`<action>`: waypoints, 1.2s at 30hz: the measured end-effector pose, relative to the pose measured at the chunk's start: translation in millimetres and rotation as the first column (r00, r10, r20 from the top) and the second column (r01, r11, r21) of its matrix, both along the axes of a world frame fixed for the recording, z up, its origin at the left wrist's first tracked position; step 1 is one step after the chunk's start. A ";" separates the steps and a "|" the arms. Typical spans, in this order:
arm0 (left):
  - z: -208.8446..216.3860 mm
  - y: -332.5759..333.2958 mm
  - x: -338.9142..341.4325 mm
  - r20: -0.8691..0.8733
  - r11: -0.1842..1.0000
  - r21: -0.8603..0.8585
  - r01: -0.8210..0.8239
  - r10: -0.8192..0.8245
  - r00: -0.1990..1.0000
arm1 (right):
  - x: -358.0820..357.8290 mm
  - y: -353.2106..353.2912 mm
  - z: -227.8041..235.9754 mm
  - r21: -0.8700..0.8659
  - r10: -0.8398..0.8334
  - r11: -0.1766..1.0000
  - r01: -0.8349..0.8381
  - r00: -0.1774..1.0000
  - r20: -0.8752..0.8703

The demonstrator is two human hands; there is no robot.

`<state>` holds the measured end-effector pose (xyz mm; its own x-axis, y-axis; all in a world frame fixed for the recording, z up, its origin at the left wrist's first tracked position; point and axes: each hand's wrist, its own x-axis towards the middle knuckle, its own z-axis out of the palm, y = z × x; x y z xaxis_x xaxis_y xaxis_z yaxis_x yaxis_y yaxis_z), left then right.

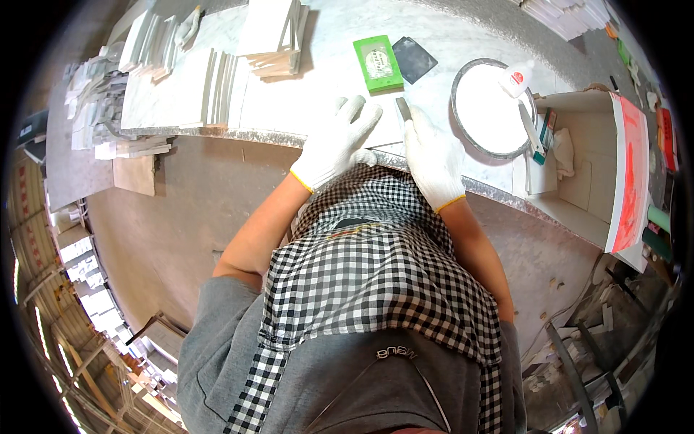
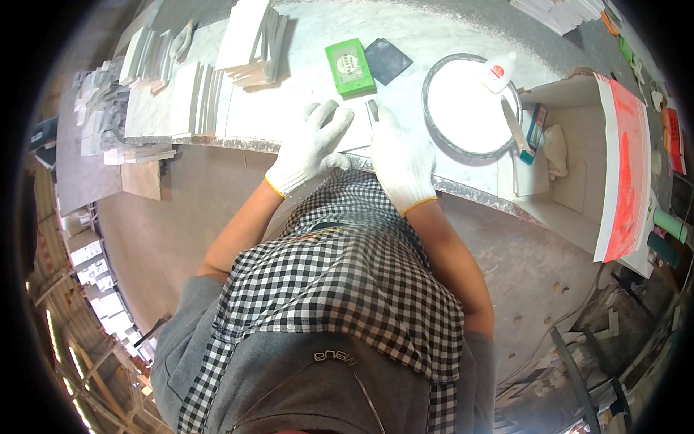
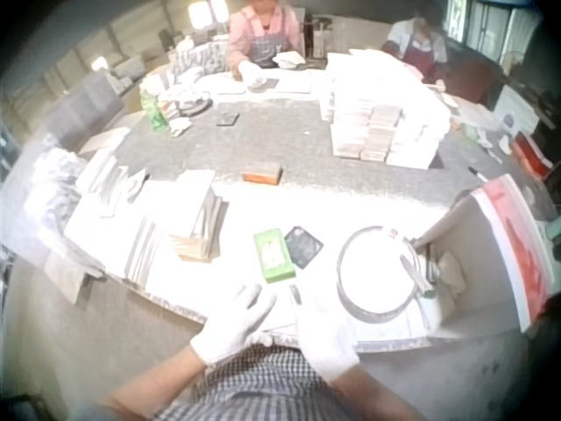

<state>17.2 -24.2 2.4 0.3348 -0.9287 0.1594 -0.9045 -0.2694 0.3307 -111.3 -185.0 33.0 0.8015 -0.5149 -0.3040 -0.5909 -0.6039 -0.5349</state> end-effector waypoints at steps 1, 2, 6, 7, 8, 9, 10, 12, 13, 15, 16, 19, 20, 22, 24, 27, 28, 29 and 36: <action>0.8 -0.5 -0.1 -0.008 1.000 0.016 -0.001 0.001 1.000 | 3.4 -0.1 0.7 0.009 -0.003 1.000 0.003 1.000 -0.026; 2.0 -1.4 -0.2 -0.017 0.999 0.032 -0.001 0.002 1.000 | 5.0 -0.3 -2.0 0.013 -0.005 1.000 0.006 1.000 -0.028; 0.9 -0.5 0.8 -0.011 1.000 0.031 0.006 -0.006 1.000 | 10.7 -0.9 -6.3 0.034 0.009 0.999 -0.008 0.999 -0.047; 0.6 -0.5 0.9 -0.020 0.999 0.035 0.004 -0.003 1.000 | 11.7 -1.3 -5.5 0.042 0.016 0.999 -0.014 0.998 -0.055; 0.5 -0.5 1.0 -0.028 0.999 0.039 0.003 -0.001 1.000 | 11.3 -1.2 -9.1 0.013 0.015 1.000 -0.015 1.000 -0.003; 0.2 -0.8 0.7 -0.037 0.999 0.044 0.002 0.000 0.999 | 9.7 -0.7 -14.9 -0.017 0.015 1.000 -0.014 0.999 0.049; -0.9 -0.3 0.5 -0.029 0.999 0.035 0.001 0.000 1.000 | 8.4 -0.3 -18.8 -0.046 0.017 0.999 -0.012 0.995 0.100; -2.7 1.7 0.1 -0.011 1.000 0.019 -0.002 0.002 1.000 | 6.7 0.6 -21.3 -0.035 0.006 0.999 -0.001 0.991 0.135; -2.2 1.6 0.2 -0.017 0.999 0.035 -0.002 0.002 1.000 | 6.7 1.1 -21.4 -0.029 0.000 1.000 0.004 0.988 0.153; 0.4 0.9 0.4 -0.028 0.998 0.069 0.000 0.002 1.000 | 8.4 2.2 -19.8 -0.011 -0.006 1.000 0.007 0.992 0.125; 0.1 1.1 0.0 -0.025 0.998 0.066 -0.003 0.005 1.000 | 9.3 2.6 -18.5 -0.002 -0.009 1.000 0.009 0.994 0.111; 0.7 0.6 -0.3 -0.035 0.997 0.073 -0.005 0.007 0.999 | 14.0 1.1 -9.0 0.040 0.009 0.999 -0.009 1.000 0.000; 3.1 -0.5 0.4 -0.050 0.996 0.087 -0.001 0.005 0.999 | 14.0 1.1 -10.0 0.035 0.009 0.999 -0.009 1.000 0.011; 3.1 -0.5 0.0 -0.057 0.997 0.082 0.001 0.004 0.998 | 12.4 1.0 -12.7 0.024 0.010 1.000 -0.011 1.000 0.029; -0.2 0.5 -0.2 -0.036 0.999 0.044 -0.003 0.004 0.999 | 10.6 -2.0 -10.2 0.047 -0.003 0.999 0.000 0.998 0.063; 3.1 -0.4 -0.3 -0.062 0.997 0.071 0.010 -0.006 0.998 | 8.1 -1.4 -15.0 0.019 0.017 1.000 -0.019 0.996 0.090; 4.3 -0.6 -0.2 -0.065 0.997 0.071 0.009 -0.004 0.998 | 7.3 -0.8 -16.8 -0.001 0.029 1.000 -0.029 0.995 0.093; 5.5 -0.8 -0.3 -0.068 0.997 0.071 0.008 -0.003 0.998 | 6.2 -1.0 -16.5 0.016 0.024 1.000 -0.026 0.994 0.106; 6.2 -0.6 -1.8 -0.055 0.997 0.078 0.000 0.004 0.998 | -1.3 -2.0 -12.8 0.035 0.046 0.998 -0.050 0.992 0.115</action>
<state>15.4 -24.8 8.6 0.3433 -0.9367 0.0683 -0.8849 -0.2982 0.3579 -112.5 -187.0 20.2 0.8555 -0.4649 -0.2281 -0.4958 -0.6079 -0.6202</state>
